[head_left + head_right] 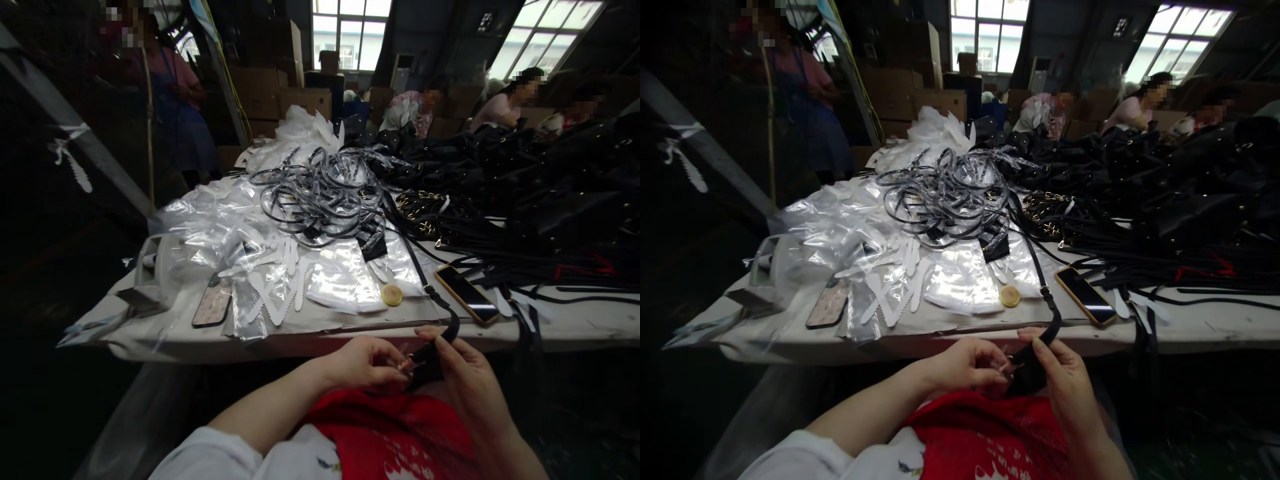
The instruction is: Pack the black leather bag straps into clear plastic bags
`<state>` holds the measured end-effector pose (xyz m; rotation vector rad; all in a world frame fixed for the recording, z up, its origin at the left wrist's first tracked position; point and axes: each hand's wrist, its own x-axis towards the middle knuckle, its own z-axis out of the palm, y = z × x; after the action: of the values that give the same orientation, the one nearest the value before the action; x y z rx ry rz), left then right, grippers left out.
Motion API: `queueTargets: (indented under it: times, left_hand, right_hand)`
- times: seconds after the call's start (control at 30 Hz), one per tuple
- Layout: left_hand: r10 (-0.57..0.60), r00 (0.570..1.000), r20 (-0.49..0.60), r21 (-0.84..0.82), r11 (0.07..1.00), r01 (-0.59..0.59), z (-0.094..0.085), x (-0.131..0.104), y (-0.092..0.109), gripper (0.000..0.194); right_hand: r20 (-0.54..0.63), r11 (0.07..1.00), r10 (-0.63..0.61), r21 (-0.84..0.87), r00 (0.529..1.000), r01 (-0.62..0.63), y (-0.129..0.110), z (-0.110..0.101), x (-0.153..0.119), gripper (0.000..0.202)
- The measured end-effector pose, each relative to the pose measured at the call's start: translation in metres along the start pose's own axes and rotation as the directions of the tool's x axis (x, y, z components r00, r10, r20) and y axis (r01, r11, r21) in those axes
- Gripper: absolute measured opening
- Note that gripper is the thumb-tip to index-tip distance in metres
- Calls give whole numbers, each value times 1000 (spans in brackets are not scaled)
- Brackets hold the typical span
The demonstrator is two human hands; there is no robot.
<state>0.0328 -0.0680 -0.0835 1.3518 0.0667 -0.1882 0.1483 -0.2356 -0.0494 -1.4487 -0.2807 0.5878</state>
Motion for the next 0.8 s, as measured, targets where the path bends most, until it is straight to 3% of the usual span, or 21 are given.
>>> queueTargets:
  times: [0.17, 0.23, 0.3, 0.37, 0.43, 0.5, 0.57, 0.67, 0.8]
  left_hand:
    - [-30, 998, -57, -69, 997, 26, 6, 3, -3, 54]
    - [-16, 982, -186, -21, 1000, 12, 13, 6, -10, 54]
    - [27, 935, -355, 60, 998, -6, 19, 9, -18, 51]
    - [118, 885, -450, 167, 985, -46, 22, 11, -25, 46]
    - [221, 872, -438, 296, 951, -92, 21, 10, -26, 43]
    - [270, 885, -379, 400, 910, -107, 18, 8, -23, 44]
    - [281, 900, -335, 476, 874, -96, 16, 6, -19, 46]
    - [310, 889, -338, 491, 864, -114, 17, 6, -16, 46]
    - [347, 805, -481, 422, 896, -134, 19, 9, -16, 50]
  right_hand:
    - [59, 984, 15, -177, 998, -4, 10, 0, 9, 33]
    - [114, 976, 17, -217, 993, 8, 17, 3, 11, 33]
    - [159, 974, 30, -228, 987, 7, 23, 7, 15, 33]
    - [169, 984, 87, -166, 982, -58, 28, 9, 20, 37]
    - [168, 979, 204, -9, 964, -206, 32, 8, 28, 46]
    - [150, 935, 290, 166, 945, -313, 34, 6, 38, 49]
    - [104, 921, 275, 256, 956, -292, 36, 7, 44, 43]
    - [100, 969, 137, 192, 985, -154, 39, 19, 40, 38]
    - [325, 981, 180, 11, 929, -194, 41, 36, 27, 48]
